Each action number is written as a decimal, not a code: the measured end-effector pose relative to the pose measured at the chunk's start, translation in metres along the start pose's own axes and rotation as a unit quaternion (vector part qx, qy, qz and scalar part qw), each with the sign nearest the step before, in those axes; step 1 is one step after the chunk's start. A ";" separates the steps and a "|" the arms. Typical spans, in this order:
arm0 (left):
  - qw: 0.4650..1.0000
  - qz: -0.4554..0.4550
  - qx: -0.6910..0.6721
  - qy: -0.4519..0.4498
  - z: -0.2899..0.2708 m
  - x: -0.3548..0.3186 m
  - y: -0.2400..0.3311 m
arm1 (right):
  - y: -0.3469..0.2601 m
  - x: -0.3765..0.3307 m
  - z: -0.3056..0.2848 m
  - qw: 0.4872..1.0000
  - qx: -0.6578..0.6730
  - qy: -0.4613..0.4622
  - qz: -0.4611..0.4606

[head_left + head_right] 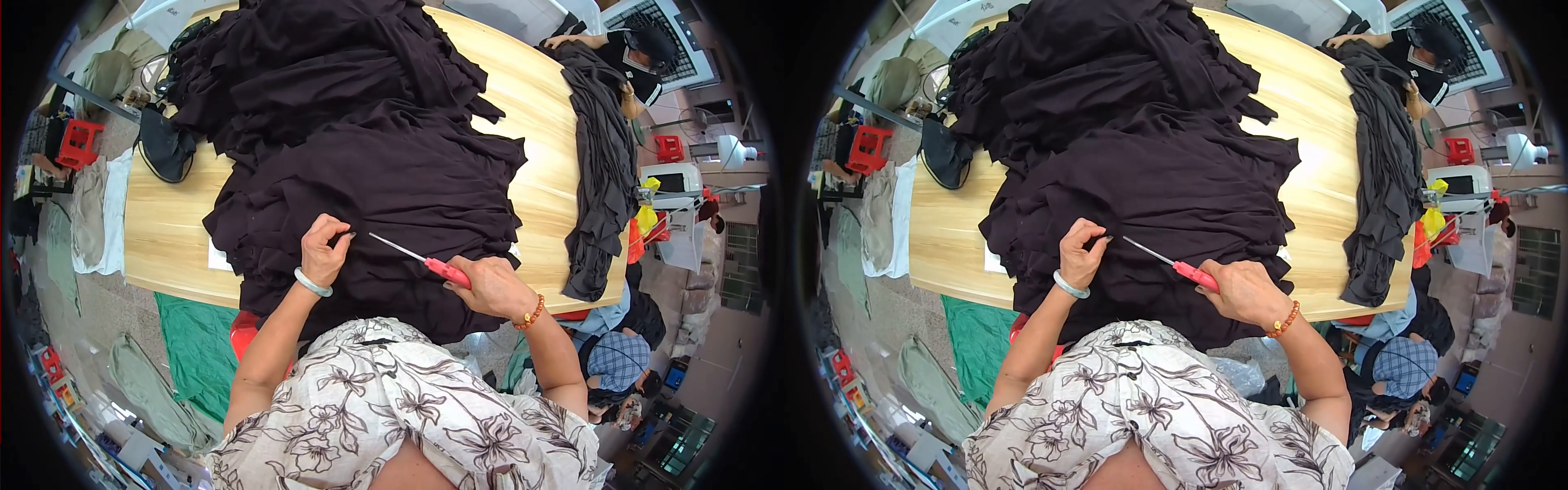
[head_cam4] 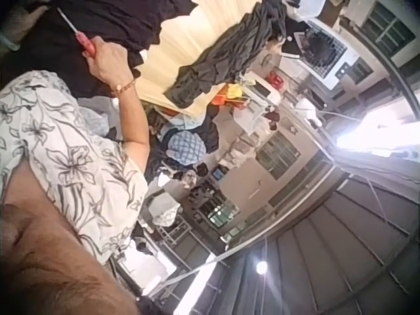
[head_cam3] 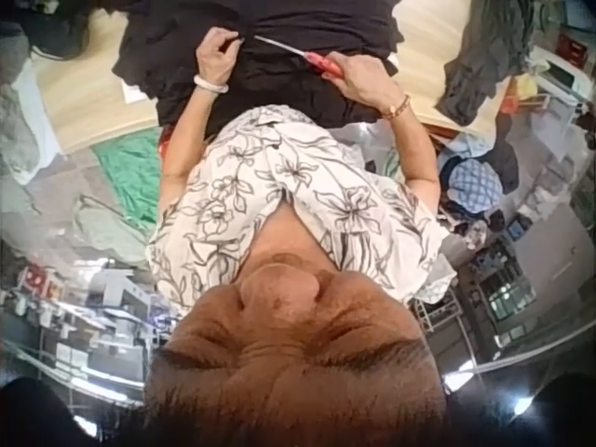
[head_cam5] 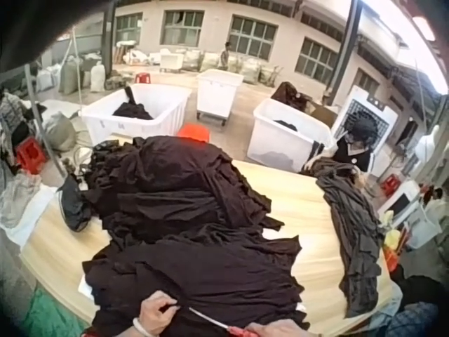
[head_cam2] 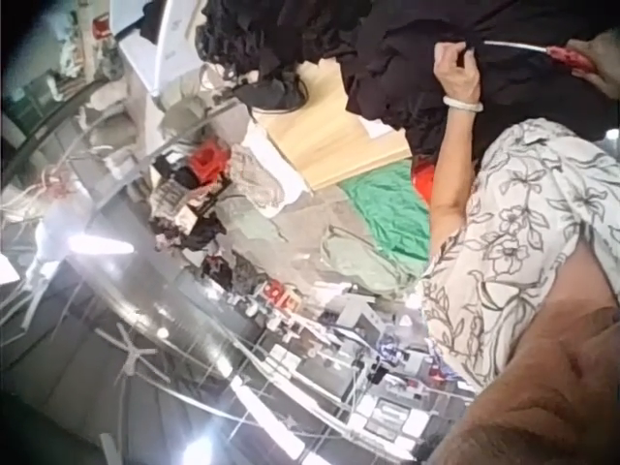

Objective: Trimming loose threads and excess material from black fabric garment pieces using scissors.

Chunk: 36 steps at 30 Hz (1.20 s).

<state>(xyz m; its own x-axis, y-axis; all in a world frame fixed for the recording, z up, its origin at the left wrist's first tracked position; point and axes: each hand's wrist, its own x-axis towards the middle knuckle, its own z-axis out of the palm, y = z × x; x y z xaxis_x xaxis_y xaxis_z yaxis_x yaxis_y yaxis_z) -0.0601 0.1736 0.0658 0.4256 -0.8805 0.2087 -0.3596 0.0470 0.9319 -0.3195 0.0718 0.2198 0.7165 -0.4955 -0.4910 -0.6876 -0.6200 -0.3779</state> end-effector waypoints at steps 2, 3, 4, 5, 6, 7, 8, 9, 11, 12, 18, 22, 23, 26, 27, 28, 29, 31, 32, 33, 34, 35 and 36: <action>1.000 0.000 0.003 -0.013 0.000 -0.002 0.003 | -0.001 0.002 0.002 1.000 0.001 0.000 -0.005; 1.000 -0.002 0.000 -0.019 0.000 -0.002 0.005 | -0.002 0.003 0.004 1.000 0.008 0.002 -0.014; 1.000 -0.004 -0.003 -0.025 0.000 -0.003 0.006 | -0.002 0.004 0.005 1.000 0.014 0.005 -0.023; 1.000 -0.005 -0.003 -0.026 0.001 -0.003 0.006 | -0.003 0.004 0.005 1.000 0.015 0.004 -0.023; 1.000 0.002 -0.003 -0.023 0.001 -0.003 0.005 | -0.004 0.005 0.005 1.000 0.013 0.004 -0.024; 1.000 0.009 -0.002 -0.021 0.001 -0.004 0.004 | -0.005 0.005 0.005 1.000 0.010 0.004 -0.025; 1.000 0.007 -0.002 -0.021 0.001 -0.005 0.003 | -0.006 0.006 0.005 1.000 0.011 0.002 -0.025; 1.000 -0.014 -0.015 -0.008 0.000 -0.007 -0.001 | -0.008 0.008 0.005 0.999 0.024 -0.015 -0.025; 0.985 -0.146 -0.091 -0.003 -0.005 -0.018 -0.021 | -0.008 0.008 0.007 0.998 0.036 -0.033 -0.026; 0.946 -0.241 -0.215 0.003 -0.006 -0.022 -0.023 | -0.004 0.008 0.012 0.999 0.045 -0.003 -0.022; 0.842 -0.411 -0.332 -0.111 -0.032 -0.061 -0.009 | 0.000 0.006 0.026 0.997 0.069 0.006 -0.016; 0.822 -0.428 -0.372 -0.063 -0.027 -0.068 -0.010 | 0.000 0.008 0.029 0.998 0.065 0.007 -0.026; 0.817 -0.431 -0.378 -0.053 -0.025 -0.067 -0.008 | 0.000 0.007 0.029 0.998 0.064 0.005 -0.027; 0.820 -0.433 -0.371 -0.047 -0.017 -0.064 -0.008 | 0.000 0.007 0.029 0.998 0.050 0.021 -0.038; 0.832 -0.412 -0.372 -0.016 -0.014 -0.064 -0.006 | 0.000 0.006 0.030 0.997 0.056 0.028 -0.040; 0.831 -0.412 -0.373 -0.015 -0.011 -0.065 -0.006 | -0.001 0.005 0.030 0.997 0.062 0.035 -0.042; 0.869 -0.373 -0.325 0.012 -0.008 -0.067 -0.008 | -0.001 0.004 0.028 0.997 0.060 0.035 -0.043; 0.902 -0.332 -0.275 0.038 -0.007 -0.067 -0.007 | -0.004 0.001 0.026 0.998 0.051 0.026 -0.040; 0.946 -0.255 -0.198 0.036 -0.008 -0.065 -0.008 | -0.004 0.000 0.027 0.998 0.051 0.026 -0.040; 0.977 -0.175 -0.119 0.033 -0.009 -0.063 -0.006 | -0.004 -0.001 0.027 0.998 0.045 0.024 -0.045; 0.977 -0.174 -0.120 0.032 -0.009 -0.062 -0.003 | -0.004 -0.002 0.028 0.998 0.040 0.022 -0.050; 0.973 -0.190 -0.131 0.018 -0.010 -0.061 0.001 | -0.005 -0.002 0.028 0.998 0.041 0.023 -0.049; 0.968 -0.207 -0.143 0.004 -0.011 -0.060 0.004 | -0.006 -0.002 0.028 0.998 0.037 0.021 -0.049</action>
<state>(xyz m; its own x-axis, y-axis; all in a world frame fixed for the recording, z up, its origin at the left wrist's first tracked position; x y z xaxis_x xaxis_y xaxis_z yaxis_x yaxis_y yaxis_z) -0.0782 0.2315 0.0599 0.4915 -0.8480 -0.1981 0.0862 -0.1790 0.9801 -0.3202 0.0931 0.2012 0.7846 -0.4599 -0.4159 -0.6189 -0.6211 -0.4808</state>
